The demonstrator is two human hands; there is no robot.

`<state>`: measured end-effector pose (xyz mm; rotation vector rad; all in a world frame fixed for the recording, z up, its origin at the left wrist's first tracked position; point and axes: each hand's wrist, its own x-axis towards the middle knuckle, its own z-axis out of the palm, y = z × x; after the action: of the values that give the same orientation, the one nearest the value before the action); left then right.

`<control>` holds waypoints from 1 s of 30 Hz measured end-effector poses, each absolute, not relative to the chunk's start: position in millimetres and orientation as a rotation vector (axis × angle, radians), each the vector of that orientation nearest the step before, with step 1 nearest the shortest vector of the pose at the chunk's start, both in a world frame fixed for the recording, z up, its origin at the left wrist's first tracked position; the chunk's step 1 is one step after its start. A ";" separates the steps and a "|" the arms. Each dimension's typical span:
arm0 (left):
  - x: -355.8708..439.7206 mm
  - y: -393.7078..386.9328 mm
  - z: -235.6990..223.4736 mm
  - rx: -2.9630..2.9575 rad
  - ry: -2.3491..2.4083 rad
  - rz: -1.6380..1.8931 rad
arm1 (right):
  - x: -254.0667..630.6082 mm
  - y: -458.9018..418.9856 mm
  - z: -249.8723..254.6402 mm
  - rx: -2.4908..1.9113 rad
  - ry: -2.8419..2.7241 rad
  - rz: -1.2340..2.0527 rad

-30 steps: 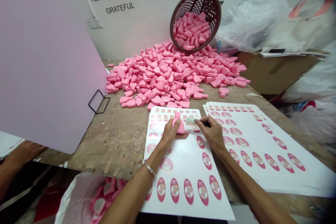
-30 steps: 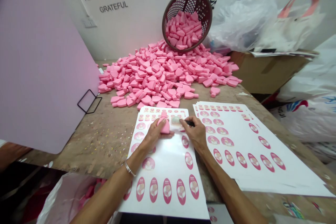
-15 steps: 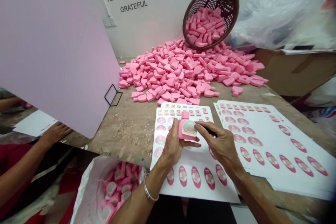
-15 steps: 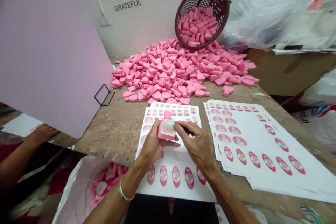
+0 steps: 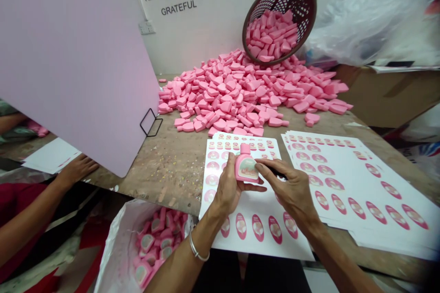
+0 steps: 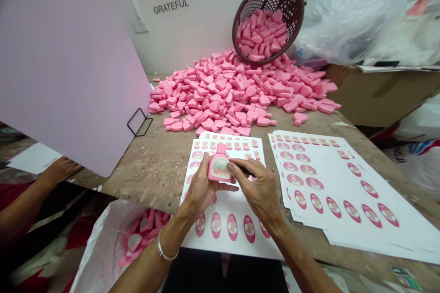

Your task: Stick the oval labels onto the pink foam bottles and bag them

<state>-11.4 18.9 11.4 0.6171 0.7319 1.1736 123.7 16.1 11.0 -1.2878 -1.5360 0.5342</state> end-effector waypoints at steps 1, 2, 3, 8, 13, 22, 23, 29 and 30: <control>-11.4 18.8 11.7 0.620 0.733 1.175 | 123.7 15.9 11.2 -1.285 -1.543 0.525; -11.3 18.8 12.2 0.623 0.736 1.177 | 123.6 15.8 11.4 -1.283 -1.550 0.514; -11.2 18.8 12.8 0.626 0.740 1.177 | 123.7 15.8 11.6 -1.281 -1.558 0.502; -11.7 18.5 15.7 0.657 0.763 1.164 | 124.2 16.7 11.0 -1.274 -1.580 0.474; -14.3 16.6 15.2 0.716 0.745 1.160 | 122.2 17.0 9.3 -1.271 -1.585 0.433; -23.1 10.9 10.3 0.873 0.685 1.159 | 142.3 29.1 1.6 -1.530 -1.895 -0.168; -24.2 10.3 10.7 0.854 0.682 1.148 | 147.6 32.0 2.3 -1.597 -1.849 -0.218; -20.3 0.8 14.7 0.825 0.668 0.989 | 139.4 35.6 4.3 -1.389 -1.727 0.538; -20.8 -1.6 14.9 0.846 0.676 0.959 | 135.1 37.8 1.8 -1.372 -1.721 0.667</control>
<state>-20.8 -1.6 14.9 0.8455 0.6762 0.9586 135.1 37.8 1.8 -1.3716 -1.7209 0.6669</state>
